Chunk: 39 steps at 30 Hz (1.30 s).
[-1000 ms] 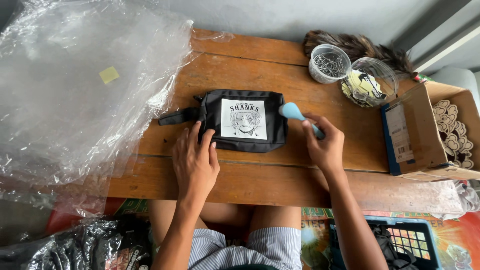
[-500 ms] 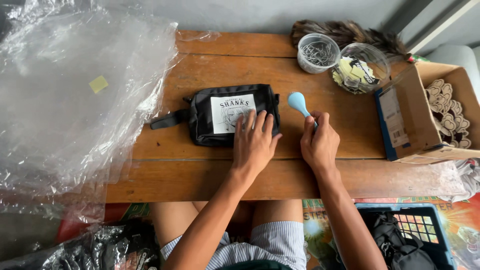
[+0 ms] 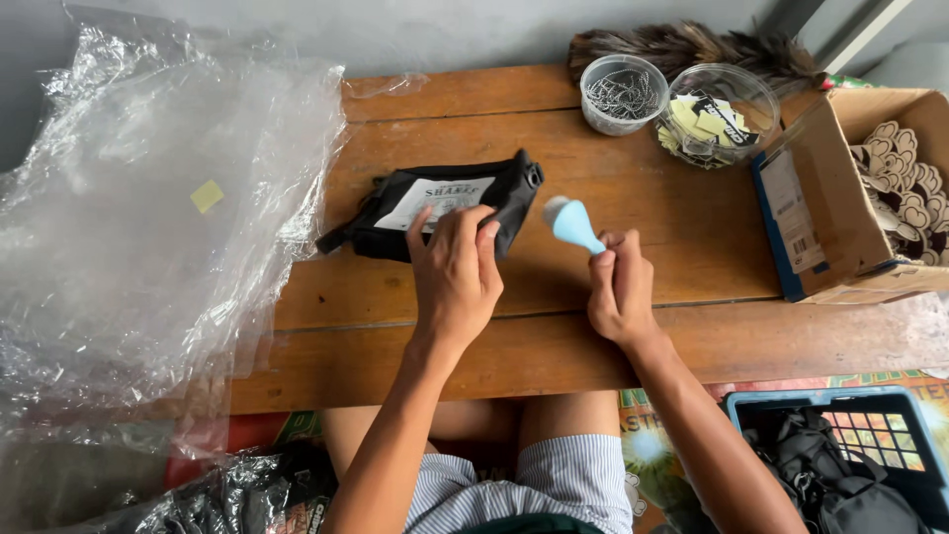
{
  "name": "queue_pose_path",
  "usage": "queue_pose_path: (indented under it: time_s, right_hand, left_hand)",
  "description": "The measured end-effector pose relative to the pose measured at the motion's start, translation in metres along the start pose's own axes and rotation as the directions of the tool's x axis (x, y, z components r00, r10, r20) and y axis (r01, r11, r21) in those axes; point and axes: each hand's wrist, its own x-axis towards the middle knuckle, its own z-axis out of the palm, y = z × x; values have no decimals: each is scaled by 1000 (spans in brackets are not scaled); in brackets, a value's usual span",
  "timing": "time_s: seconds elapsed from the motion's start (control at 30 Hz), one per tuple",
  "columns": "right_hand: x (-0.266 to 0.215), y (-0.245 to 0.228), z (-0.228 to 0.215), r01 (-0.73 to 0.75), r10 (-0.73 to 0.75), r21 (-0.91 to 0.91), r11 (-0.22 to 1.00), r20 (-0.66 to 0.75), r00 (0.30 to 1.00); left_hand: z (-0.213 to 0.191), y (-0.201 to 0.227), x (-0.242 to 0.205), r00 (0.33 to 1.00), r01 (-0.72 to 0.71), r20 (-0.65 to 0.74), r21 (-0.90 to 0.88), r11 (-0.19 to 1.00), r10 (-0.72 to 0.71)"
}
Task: The person cleans a black shoulder bag with a brush, then attaches a strap and a keychain to it. The person uses a light blue brush to clean the bag's surface and then attaches a black strap and a small keychain to the bag.
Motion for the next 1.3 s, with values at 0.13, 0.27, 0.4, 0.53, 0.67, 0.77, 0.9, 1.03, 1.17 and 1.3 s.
queue_pose_path:
  time_s: [0.13, 0.27, 0.4, 0.53, 0.67, 0.77, 0.9, 1.03, 1.17, 1.3]
  right_hand:
    - [0, -2, 4, 51, -49, -8, 999, 153, 987]
    - [7, -8, 3, 39, -34, -137, 990, 34, 999]
    - [0, 6, -1, 20, -26, -118, 993, -53, 998]
    - [-4, 1, 7, 117, -109, -91, 989, 90, 990]
    - [-3, 0, 13, 213, -198, -172, 962, 104, 975]
    - [-2, 1, 9, 171, -170, -237, 956, 27, 985]
    - [4, -6, 8, 52, -78, -251, 966, -94, 992]
    - [-1, -7, 4, 63, -76, -176, 982, -70, 995]
    - [-5, -3, 11, 219, -209, -180, 959, 74, 975]
    - [0, -7, 11, 294, -285, -296, 909, 74, 956]
  left_hand:
    - [-2, 10, -7, 999, 23, 27, -101, 995, -20]
    - [-11, 11, -7, 996, 86, 51, -342, 936, -73]
    - [-18, 9, -7, 991, 129, 72, -427, 895, -109]
    - [-17, 11, -6, 988, 141, 117, -435, 889, -99]
    - [-13, 3, -14, 989, 141, 102, -452, 881, -106]
    - [-16, -2, -18, 985, 166, 118, -456, 874, -125]
    - [-20, -6, -20, 980, 187, 149, -458, 869, -133]
    - [-18, -3, -19, 983, 176, 126, -455, 873, -133]
    - [-15, 0, -15, 987, 154, 106, -455, 877, -119]
    - [-15, -5, -13, 991, 130, 97, -449, 884, -96]
